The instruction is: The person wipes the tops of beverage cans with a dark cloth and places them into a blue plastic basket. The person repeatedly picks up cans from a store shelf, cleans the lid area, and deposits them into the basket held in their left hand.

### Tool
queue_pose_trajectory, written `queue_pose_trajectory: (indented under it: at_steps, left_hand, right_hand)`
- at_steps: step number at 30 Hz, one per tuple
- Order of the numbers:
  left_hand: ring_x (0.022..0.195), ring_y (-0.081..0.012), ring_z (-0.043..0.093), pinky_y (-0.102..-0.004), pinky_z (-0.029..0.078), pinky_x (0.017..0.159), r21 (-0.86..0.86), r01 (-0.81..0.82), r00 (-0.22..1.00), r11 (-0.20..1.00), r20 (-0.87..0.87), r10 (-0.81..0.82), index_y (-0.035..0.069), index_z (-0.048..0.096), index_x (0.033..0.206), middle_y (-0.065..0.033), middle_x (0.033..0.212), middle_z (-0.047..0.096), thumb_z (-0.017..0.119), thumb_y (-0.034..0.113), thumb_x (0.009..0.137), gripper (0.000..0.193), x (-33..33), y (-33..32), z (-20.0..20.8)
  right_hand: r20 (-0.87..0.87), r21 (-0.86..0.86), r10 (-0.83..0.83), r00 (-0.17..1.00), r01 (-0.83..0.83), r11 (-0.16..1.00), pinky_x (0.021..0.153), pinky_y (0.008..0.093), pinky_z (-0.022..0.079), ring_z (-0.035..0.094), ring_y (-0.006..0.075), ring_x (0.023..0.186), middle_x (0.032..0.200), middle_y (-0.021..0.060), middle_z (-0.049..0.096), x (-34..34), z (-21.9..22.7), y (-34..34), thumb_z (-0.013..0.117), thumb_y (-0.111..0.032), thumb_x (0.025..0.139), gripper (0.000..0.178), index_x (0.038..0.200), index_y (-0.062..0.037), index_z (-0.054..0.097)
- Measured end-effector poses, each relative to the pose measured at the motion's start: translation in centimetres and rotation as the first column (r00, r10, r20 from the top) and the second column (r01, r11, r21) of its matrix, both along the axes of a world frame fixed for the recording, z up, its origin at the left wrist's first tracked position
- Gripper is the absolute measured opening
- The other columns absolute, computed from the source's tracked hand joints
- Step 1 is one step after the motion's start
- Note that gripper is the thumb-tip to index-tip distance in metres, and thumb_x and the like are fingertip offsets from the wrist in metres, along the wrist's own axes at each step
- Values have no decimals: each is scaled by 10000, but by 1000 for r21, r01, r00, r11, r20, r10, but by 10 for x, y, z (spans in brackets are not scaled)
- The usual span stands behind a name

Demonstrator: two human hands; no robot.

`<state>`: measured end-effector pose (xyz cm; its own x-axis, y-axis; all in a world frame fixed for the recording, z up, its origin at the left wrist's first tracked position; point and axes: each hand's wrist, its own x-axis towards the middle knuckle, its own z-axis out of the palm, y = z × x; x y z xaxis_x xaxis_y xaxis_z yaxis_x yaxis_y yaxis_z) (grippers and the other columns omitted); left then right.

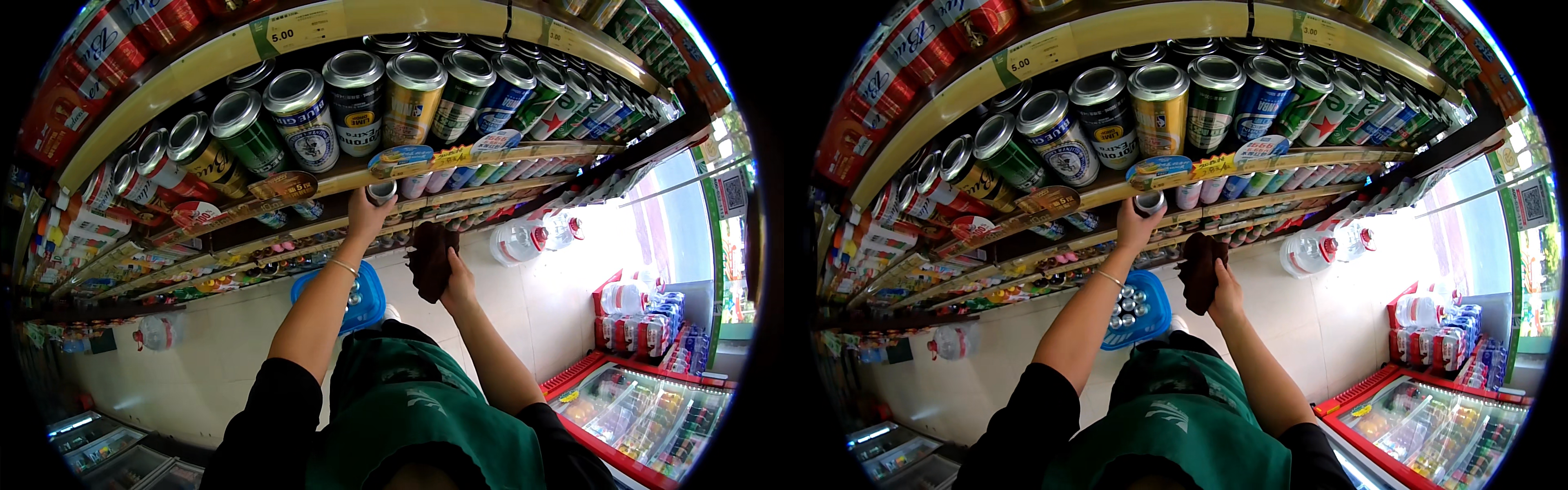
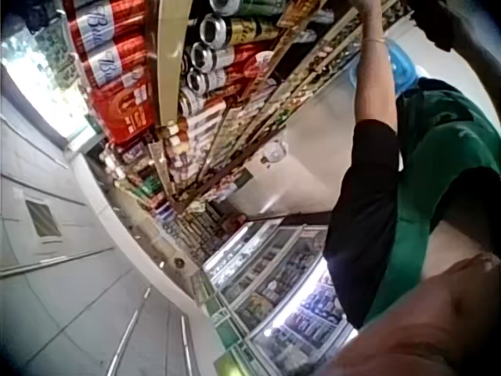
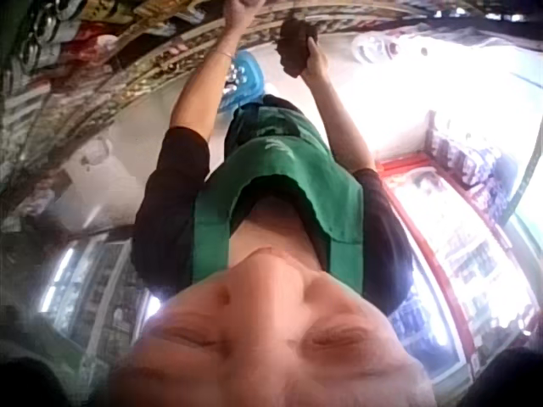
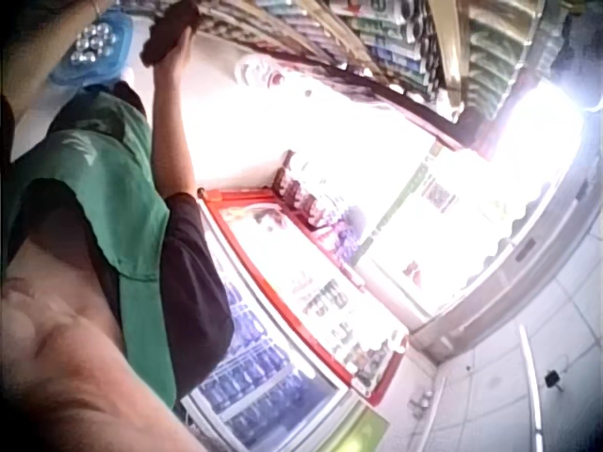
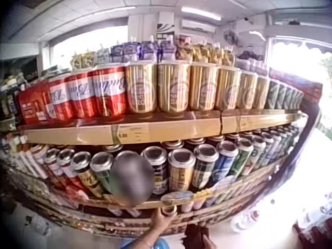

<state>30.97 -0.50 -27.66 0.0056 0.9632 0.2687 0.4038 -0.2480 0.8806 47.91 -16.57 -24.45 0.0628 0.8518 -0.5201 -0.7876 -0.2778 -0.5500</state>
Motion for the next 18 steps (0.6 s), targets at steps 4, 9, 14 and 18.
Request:
queue_pose_trajectory:
  at_steps: [4,9,14,18]
  left_hand:
    - [1094,-289,635,-375,504,910,-31,84,987,996,140,-79,58,541,1236,-154,1179,637,801,88,771,534,-20,-52,19]
    - [1101,-311,625,-351,485,936,-55,142,977,988,166,-132,47,564,1267,-149,1180,645,755,26,774,529,-34,-114,62]
    - [1097,-263,631,-329,495,911,-36,80,913,996,403,-59,35,550,1303,-128,1219,645,656,7,847,469,-45,-139,64]
    - [1080,-260,629,-328,494,919,-64,90,915,994,400,-57,33,543,1290,-131,1221,633,668,5,844,464,-65,-152,68]
  right_hand:
    - [279,120,47,959,-84,989,965,362,482,598,248,1130,1300,132,576,-13,24,-6,418,-248,1055,445,1447,-40,390]
    - [955,274,-157,252,-545,793,1106,376,351,432,314,1331,1433,180,458,-47,57,6,577,-88,933,515,1400,53,412]
    - [861,74,-423,-284,-751,656,1084,427,378,357,391,1361,1463,157,415,-87,89,3,656,-47,766,552,1293,53,526]
    - [817,87,-487,-310,-768,635,969,426,440,492,374,1165,1246,152,557,-102,96,-11,644,-48,763,409,1161,22,579]
